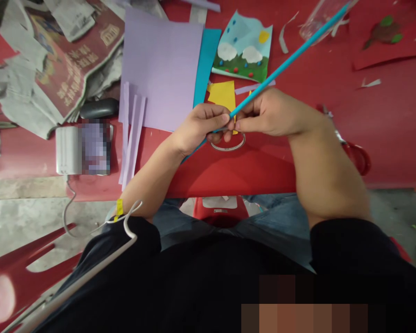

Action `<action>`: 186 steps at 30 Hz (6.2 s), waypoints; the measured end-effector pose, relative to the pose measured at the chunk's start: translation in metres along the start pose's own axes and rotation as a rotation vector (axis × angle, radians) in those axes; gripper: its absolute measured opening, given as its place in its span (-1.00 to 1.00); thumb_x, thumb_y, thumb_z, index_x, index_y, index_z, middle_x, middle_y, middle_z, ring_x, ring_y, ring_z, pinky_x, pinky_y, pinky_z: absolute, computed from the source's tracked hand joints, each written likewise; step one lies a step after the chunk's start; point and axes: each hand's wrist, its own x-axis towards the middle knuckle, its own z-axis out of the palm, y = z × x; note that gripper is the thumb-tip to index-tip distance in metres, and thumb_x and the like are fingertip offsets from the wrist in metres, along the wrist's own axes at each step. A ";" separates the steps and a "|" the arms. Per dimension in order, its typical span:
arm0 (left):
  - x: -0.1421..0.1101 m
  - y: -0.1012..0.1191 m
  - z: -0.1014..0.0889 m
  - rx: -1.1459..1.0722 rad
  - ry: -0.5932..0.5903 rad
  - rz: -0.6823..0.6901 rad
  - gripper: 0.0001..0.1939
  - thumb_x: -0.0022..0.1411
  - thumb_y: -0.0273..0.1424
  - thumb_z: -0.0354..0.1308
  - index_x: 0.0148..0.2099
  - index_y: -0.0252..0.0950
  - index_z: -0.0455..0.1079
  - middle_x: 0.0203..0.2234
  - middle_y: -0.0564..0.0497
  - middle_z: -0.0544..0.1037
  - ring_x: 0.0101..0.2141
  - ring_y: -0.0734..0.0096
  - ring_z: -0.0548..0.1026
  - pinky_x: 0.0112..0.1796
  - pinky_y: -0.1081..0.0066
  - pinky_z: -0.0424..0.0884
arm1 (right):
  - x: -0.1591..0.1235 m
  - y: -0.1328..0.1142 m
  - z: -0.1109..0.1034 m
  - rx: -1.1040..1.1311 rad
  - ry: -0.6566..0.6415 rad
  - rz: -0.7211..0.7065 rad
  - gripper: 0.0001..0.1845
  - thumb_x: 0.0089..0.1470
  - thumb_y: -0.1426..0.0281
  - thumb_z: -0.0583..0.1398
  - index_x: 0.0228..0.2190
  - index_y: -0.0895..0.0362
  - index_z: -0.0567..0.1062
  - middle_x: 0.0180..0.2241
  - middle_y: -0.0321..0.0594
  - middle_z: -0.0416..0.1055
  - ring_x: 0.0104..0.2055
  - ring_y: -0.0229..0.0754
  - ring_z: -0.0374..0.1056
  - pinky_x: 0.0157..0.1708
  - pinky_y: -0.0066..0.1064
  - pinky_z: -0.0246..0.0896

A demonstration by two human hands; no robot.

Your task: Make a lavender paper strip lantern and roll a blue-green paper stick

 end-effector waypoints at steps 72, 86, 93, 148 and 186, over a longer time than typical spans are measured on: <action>-0.013 0.017 -0.027 0.067 0.293 0.328 -0.68 0.54 -0.08 0.22 -0.22 -0.17 0.45 -0.37 0.03 0.58 -0.16 0.29 0.59 -0.10 0.33 0.46 | 0.004 -0.011 0.053 0.029 0.522 -0.035 -0.51 0.21 -0.15 0.36 -0.44 -0.04 0.53 -0.41 -0.19 0.51 -0.33 -0.01 0.44 -0.35 -0.13 0.40; -0.011 0.019 -0.017 0.025 0.290 0.302 -0.69 0.46 -0.15 0.30 -0.28 -0.24 0.50 -0.28 -0.02 0.64 -0.10 0.25 0.72 -0.06 0.35 0.63 | 0.006 -0.010 0.050 0.121 0.480 -0.008 -0.51 0.26 -0.21 0.30 -0.41 -0.10 0.55 -0.49 -0.27 0.50 -0.45 -0.07 0.36 -0.40 -0.14 0.28; -0.011 0.018 -0.018 0.110 0.390 0.179 -0.71 0.52 -0.16 0.21 -0.24 -0.23 0.47 -0.32 -0.01 0.64 -0.14 0.27 0.74 -0.17 0.40 0.62 | 0.006 -0.008 0.050 0.180 0.491 -0.069 -0.66 0.32 0.03 0.35 -0.41 -0.05 0.55 -0.48 -0.31 0.45 -0.46 -0.18 0.25 -0.44 -0.21 0.15; -0.001 -0.008 -0.023 0.916 0.397 0.665 -0.66 0.56 -0.03 0.20 -0.21 -0.11 0.53 -0.45 0.02 0.57 -0.42 0.32 0.49 -0.39 0.25 0.37 | 0.012 -0.006 0.056 -0.076 0.576 -0.100 -0.66 0.20 0.33 0.41 -0.52 -0.03 0.42 -0.52 -0.32 0.46 -0.44 -0.15 0.31 -0.44 -0.21 0.20; -0.002 0.004 -0.025 0.695 0.307 0.760 -0.74 0.44 -0.12 0.36 -0.31 -0.07 0.66 -0.24 -0.03 0.72 -0.32 0.29 0.63 -0.46 0.27 0.46 | 0.016 -0.003 0.053 0.121 0.544 -0.133 -0.76 0.14 0.39 0.43 -0.51 -0.06 0.55 -0.59 -0.33 0.41 -0.51 -0.14 0.31 -0.49 -0.22 0.10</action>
